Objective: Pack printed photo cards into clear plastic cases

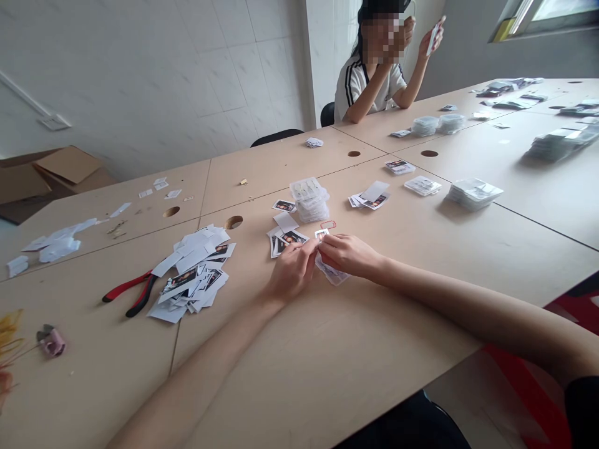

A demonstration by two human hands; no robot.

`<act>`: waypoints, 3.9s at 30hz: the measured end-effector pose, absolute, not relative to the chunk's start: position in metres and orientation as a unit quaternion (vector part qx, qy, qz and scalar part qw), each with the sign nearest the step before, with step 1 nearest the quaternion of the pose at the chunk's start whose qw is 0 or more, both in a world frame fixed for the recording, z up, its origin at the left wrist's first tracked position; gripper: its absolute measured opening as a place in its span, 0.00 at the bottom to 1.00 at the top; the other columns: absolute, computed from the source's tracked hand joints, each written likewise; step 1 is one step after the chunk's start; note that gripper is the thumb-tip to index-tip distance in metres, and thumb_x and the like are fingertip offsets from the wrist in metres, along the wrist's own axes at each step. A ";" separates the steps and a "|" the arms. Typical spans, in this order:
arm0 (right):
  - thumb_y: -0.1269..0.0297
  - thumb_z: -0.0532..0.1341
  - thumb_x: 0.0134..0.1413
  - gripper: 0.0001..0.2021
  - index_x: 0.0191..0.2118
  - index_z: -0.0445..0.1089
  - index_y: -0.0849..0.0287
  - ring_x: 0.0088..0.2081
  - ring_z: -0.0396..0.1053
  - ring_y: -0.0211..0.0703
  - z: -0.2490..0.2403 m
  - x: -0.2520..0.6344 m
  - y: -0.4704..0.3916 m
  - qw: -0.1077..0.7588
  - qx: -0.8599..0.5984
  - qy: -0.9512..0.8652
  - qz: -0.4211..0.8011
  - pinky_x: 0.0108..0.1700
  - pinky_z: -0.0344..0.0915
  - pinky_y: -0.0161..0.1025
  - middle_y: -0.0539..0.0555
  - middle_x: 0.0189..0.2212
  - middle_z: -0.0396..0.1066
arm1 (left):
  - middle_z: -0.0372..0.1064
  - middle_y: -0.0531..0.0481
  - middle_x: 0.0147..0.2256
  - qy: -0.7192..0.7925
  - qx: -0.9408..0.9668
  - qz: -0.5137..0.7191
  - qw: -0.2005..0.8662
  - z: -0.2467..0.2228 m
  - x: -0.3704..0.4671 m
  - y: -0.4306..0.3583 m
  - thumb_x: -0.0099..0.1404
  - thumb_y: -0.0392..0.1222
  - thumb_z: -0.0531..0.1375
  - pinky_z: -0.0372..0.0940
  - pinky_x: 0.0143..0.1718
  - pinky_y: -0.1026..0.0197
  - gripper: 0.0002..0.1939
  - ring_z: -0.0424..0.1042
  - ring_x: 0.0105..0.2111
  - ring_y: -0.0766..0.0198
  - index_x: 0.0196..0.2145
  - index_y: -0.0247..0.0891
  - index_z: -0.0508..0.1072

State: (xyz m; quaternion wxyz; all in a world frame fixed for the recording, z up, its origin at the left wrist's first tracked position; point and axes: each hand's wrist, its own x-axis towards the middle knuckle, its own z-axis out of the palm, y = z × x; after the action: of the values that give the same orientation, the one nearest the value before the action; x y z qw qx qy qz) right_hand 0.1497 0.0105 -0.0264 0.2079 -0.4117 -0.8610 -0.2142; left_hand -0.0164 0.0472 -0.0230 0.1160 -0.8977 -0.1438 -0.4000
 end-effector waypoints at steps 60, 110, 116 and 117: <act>0.72 0.50 0.55 0.09 0.35 0.66 0.64 0.29 0.64 0.36 -0.029 0.148 0.012 0.366 -0.438 -0.811 -0.127 0.28 0.58 0.33 0.54 0.29 0.68 | 0.74 0.52 0.29 -0.320 -0.809 -0.466 -0.159 -0.015 -0.012 0.035 0.55 0.41 0.59 0.66 0.37 0.59 0.16 0.73 0.33 0.62 0.41 0.40 0.60; 0.71 0.50 0.51 0.09 0.24 0.65 0.63 0.21 0.53 0.31 -0.015 0.144 0.008 0.307 -0.512 -0.794 -0.117 0.23 0.45 0.33 0.50 0.21 0.64 | 0.74 0.52 0.29 -0.333 -0.830 -0.434 -0.106 -0.016 -0.011 0.037 0.54 0.40 0.58 0.64 0.38 0.60 0.14 0.73 0.33 0.63 0.39 0.40 0.61; 0.70 0.51 0.49 0.09 0.22 0.65 0.62 0.19 0.49 0.30 -0.015 0.143 0.008 0.329 -0.519 -0.782 -0.107 0.22 0.45 0.32 0.49 0.19 0.62 | 0.74 0.52 0.29 -0.336 -0.830 -0.434 -0.097 -0.015 -0.011 0.037 0.54 0.39 0.58 0.63 0.38 0.60 0.13 0.73 0.34 0.63 0.38 0.40 0.61; 0.70 0.52 0.49 0.09 0.22 0.65 0.62 0.19 0.48 0.30 -0.015 0.143 0.009 0.333 -0.519 -0.780 -0.106 0.22 0.45 0.32 0.49 0.18 0.62 | 0.74 0.52 0.29 -0.336 -0.830 -0.435 -0.097 -0.016 -0.011 0.037 0.54 0.39 0.58 0.63 0.38 0.60 0.13 0.73 0.34 0.64 0.38 0.40 0.61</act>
State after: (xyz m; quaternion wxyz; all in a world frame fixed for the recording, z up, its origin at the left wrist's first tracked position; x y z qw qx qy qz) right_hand 0.1434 0.0086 -0.0149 0.3330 -0.5189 -0.7801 -0.1058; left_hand -0.0107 0.0374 -0.0156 -0.0966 -0.8300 -0.3358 -0.4348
